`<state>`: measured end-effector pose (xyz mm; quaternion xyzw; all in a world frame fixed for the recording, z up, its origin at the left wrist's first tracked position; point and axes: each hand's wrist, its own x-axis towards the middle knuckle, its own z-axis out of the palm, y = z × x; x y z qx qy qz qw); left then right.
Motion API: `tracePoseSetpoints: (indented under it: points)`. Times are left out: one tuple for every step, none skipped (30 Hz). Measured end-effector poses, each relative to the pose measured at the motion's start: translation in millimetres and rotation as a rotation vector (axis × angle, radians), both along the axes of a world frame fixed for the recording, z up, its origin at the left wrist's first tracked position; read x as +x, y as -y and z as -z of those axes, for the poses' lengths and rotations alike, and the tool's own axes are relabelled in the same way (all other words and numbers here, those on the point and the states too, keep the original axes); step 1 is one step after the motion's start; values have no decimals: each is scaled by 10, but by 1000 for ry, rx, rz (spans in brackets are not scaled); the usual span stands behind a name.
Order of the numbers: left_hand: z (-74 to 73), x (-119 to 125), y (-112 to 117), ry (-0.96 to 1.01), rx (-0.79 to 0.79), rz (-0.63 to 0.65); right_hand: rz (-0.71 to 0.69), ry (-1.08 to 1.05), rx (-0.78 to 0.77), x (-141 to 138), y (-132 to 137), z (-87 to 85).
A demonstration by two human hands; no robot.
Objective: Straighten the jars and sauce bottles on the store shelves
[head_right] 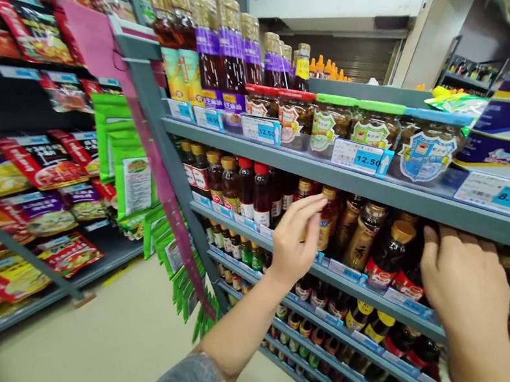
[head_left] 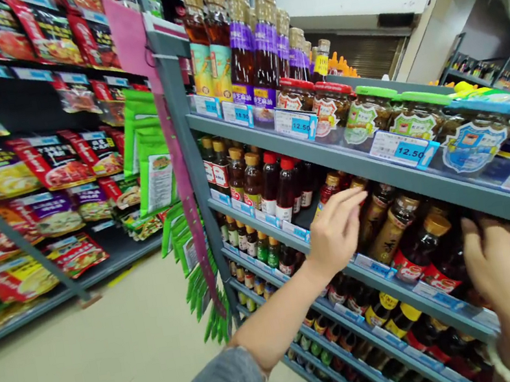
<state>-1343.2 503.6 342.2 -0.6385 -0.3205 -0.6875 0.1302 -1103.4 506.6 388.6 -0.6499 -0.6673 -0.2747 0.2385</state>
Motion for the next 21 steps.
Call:
tracePoseSetpoints:
  points:
    - [67,-68,3,85,-23,-2,-7,-16,49,-85,98,50]
    - [140,-111,-7,162,-68,-12,-40,-30,103,-181,166,91]
    - [218,-128,-28,220,-125,-24,-104,-46,168,-281,199,124]
    - [297,-121,-55,250,-186,-34,-151,-64,215,-379,197,150]
    - [374,-94,-87,256,-241,-49,-177,-81,247,-466,165,170]
    - [446,-55,-118,241,-290,-76,-190,-94,267,-539,111,187]
    - [511,-9,-147,210,-335,-114,-185,-104,275,-595,43,200]
    - [567,37,-172,172,-371,-160,-175,-109,278,-634,-30,210]
    - [614,79,-193,135,-401,-204,-169,-112,276,-659,-100,216]
    - [651,115,-210,106,-422,-241,-158,-115,265,-673,-160,215]
    - [679,143,-224,83,-432,-269,-141,-119,240,-681,-207,206]
    - [699,164,-236,66,-431,-291,-114,-127,205,-686,-240,188]
    - [712,181,-248,53,-428,-312,-80,-139,160,-691,-258,162]
    - [720,194,-259,45,-427,-338,-39,-152,111,-698,-265,127]
    - [724,206,-271,41,-436,-371,6,-165,64,-708,-261,86]
    - [725,217,-282,40,-453,-406,49,-175,20,-720,-248,42]
    - [726,228,-294,43,-478,-442,89,-180,-21,-734,-229,-2]
    - [727,240,-305,48,-504,-477,127,-181,-55,-749,-206,-43]
    - [727,253,-314,50,-526,-506,157,-177,-80,-764,-179,-79]
    - [728,266,-321,44,-539,-525,180,-169,-93,-779,-151,-107]
    - [730,278,-325,34,-543,-535,191,-158,-98,-794,-123,-127]
